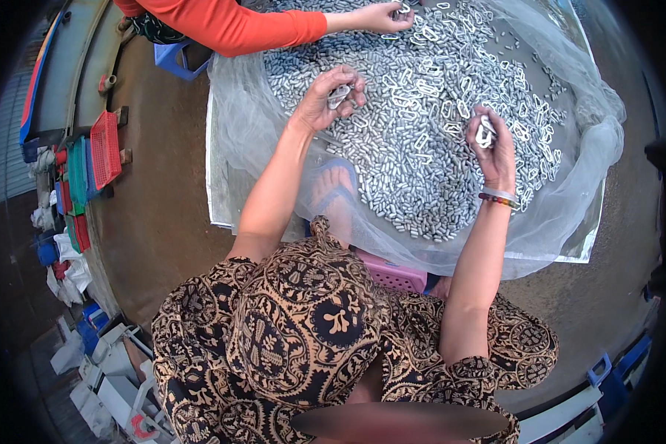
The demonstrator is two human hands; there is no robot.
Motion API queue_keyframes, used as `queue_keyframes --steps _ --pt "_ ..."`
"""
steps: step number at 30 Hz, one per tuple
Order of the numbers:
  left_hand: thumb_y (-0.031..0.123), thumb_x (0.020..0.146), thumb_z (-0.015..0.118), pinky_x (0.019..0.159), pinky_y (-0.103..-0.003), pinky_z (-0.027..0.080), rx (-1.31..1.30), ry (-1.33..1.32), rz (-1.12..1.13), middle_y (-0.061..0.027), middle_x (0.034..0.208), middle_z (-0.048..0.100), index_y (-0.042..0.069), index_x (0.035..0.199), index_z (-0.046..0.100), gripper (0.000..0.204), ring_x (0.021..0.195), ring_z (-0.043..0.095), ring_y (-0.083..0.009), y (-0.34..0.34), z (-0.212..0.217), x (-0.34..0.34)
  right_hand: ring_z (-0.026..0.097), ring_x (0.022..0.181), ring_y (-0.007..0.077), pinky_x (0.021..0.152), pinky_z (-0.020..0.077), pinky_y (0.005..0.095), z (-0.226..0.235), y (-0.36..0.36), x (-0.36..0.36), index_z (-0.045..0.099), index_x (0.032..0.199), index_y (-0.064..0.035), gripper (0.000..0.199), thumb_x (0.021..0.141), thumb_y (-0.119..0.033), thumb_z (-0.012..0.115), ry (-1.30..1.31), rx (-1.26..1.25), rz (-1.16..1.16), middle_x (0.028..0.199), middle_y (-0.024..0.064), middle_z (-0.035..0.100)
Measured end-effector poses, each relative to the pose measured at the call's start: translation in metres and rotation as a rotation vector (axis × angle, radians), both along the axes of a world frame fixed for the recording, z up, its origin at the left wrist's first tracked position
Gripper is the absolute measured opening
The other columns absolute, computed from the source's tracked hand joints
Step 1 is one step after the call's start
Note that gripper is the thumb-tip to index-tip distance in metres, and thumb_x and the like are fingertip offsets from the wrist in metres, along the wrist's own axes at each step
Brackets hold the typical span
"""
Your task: The person sits at a low table and sorts small silver metal parts by hand, separating them into piles and occasionally placing them into green baskets. Other workers are also sorting nearby.
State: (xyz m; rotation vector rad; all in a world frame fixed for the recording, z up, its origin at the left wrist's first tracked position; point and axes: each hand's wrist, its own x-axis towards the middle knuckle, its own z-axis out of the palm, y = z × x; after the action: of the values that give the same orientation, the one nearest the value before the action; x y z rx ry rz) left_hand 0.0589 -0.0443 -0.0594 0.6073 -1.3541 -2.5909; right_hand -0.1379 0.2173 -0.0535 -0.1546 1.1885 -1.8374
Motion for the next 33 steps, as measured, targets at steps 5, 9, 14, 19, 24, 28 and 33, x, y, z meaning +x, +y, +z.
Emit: queue_keyframes --steps 5,9,14,19,24,28,33 --pt "0.027 0.08 0.068 0.056 -0.03 0.049 -0.708 -0.348 -0.175 -0.0078 0.089 0.063 0.004 0.103 0.063 0.033 0.068 0.061 -0.0178 0.001 -0.039 0.026 0.049 0.06 0.0076 0.055 0.0422 0.0196 -0.018 0.003 -0.007 0.06 0.114 -0.0068 0.032 0.086 -0.021 0.057 0.389 0.365 0.044 0.075 0.0016 0.059" --pt "0.014 0.075 0.069 0.077 -0.046 0.047 -1.441 -0.337 -0.167 -0.0204 0.098 0.053 0.001 0.101 0.056 0.032 0.09 0.056 -0.0392 0.021 -0.065 0.034 0.063 0.081 0.0356 0.07 0.0488 0.0451 -0.054 -0.025 -0.006 0.049 0.117 -0.0045 0.042 0.084 -0.029 0.06 1.305 1.002 -0.035 0.089 0.0194 0.064" --pt "0.018 0.08 0.064 0.071 -0.043 0.047 -1.466 -0.283 -0.084 -0.0195 0.089 0.055 -0.001 0.093 0.057 0.024 0.084 0.057 -0.0385 0.024 -0.067 0.026 0.061 0.087 0.0416 0.073 0.0482 0.05 -0.071 -0.025 -0.023 0.047 0.113 -0.0051 0.042 0.083 -0.032 0.059 1.176 1.24 0.177 0.092 0.0233 0.063" --pt "0.025 0.088 0.053 0.047 -0.028 0.041 -0.577 -0.36 -0.163 -0.0062 0.071 0.05 0.002 0.084 0.056 0.023 0.061 0.052 -0.0161 0.023 -0.04 0.0 0.063 0.079 0.0399 0.069 0.05 0.0506 -0.071 -0.023 0.0 0.054 0.103 -0.0061 0.027 0.082 -0.021 0.047 1.337 1.206 0.248 0.085 0.023 0.064" --pt "0.028 0.085 0.046 0.039 -0.022 0.034 0.121 0.078 -0.034 -0.005 0.07 0.047 0.004 0.075 0.049 0.025 0.057 0.047 -0.0136 0.034 -0.014 -0.019 0.063 0.08 0.0388 0.072 0.0506 0.0471 -0.069 -0.021 0.038 0.063 0.096 -0.011 0.024 0.079 -0.023 0.05 1.26 1.091 0.428 0.086 0.02 0.065" --pt "0.033 0.085 0.042 0.037 -0.023 0.034 0.207 0.182 0.024 -0.0081 0.076 0.051 0.001 0.083 0.055 0.034 0.059 0.049 -0.0152 0.03 -0.004 -0.035 0.064 0.083 0.0361 0.075 0.0499 0.0426 -0.065 -0.018 0.043 0.061 0.111 -0.0109 0.036 0.076 -0.019 0.056 1.05 0.947 0.469 0.09 0.0181 0.066" --pt "0.031 0.08 0.065 0.036 -0.019 0.033 -0.153 -0.067 -0.084 -0.0026 0.075 0.057 0.002 0.093 0.061 0.032 0.057 0.051 -0.0109 0.009 -0.009 -0.061 0.066 0.083 0.022 0.067 0.052 0.0315 -0.029 -0.011 0.022 0.048 0.127 -0.0023 0.05 0.078 -0.007 0.055 0.57 0.577 0.223 0.097 0.0166 0.064"
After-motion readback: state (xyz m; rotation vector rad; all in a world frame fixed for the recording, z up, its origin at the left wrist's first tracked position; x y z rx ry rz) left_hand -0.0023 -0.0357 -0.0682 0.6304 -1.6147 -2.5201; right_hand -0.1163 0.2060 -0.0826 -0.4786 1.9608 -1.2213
